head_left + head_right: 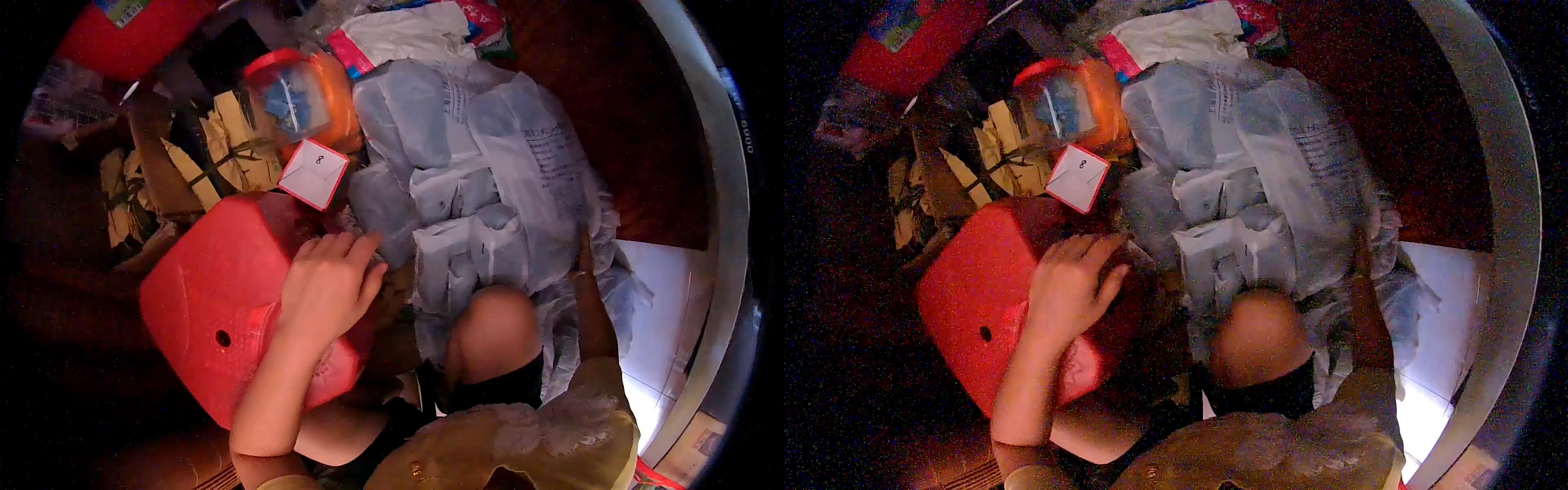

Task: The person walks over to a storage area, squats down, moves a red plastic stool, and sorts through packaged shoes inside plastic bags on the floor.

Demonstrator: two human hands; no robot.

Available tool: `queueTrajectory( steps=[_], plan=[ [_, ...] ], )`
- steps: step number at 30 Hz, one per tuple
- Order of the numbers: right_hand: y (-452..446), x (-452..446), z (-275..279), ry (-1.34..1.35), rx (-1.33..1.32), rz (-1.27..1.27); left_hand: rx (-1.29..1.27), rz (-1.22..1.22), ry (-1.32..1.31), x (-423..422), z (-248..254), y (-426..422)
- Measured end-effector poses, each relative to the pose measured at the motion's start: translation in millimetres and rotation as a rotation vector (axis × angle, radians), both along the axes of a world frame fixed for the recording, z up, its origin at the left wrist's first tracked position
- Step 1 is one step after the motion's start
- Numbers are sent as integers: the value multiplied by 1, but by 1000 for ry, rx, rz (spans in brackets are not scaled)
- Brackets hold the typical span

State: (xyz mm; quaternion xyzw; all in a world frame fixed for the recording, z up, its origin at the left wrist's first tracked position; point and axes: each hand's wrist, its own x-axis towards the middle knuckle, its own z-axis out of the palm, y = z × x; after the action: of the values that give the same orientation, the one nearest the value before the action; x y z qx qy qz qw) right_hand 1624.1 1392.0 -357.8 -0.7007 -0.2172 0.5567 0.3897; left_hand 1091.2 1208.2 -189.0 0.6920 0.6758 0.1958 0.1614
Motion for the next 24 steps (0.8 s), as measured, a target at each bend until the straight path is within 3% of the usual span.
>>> queueTrajectory(
  steps=[6, 13, 14, 19, 24],
  plan=[
    [-29, -35, 19, 493, 215, -119, -104, -25, -43, 2, 0, 1],
    [44, -162, 100, 992, 331, -27, 47, 9, -75, 4, 1, 2],
    [48, -203, 120, 717, 333, -109, 59, 14, -88, 4, 1, 1],
    [79, -314, 116, 936, 208, -220, 34, 19, -126, -2, 0, -1],
    [72, -374, 128, 933, 182, -18, -39, 16, -166, -5, 1, -2]
  ],
)
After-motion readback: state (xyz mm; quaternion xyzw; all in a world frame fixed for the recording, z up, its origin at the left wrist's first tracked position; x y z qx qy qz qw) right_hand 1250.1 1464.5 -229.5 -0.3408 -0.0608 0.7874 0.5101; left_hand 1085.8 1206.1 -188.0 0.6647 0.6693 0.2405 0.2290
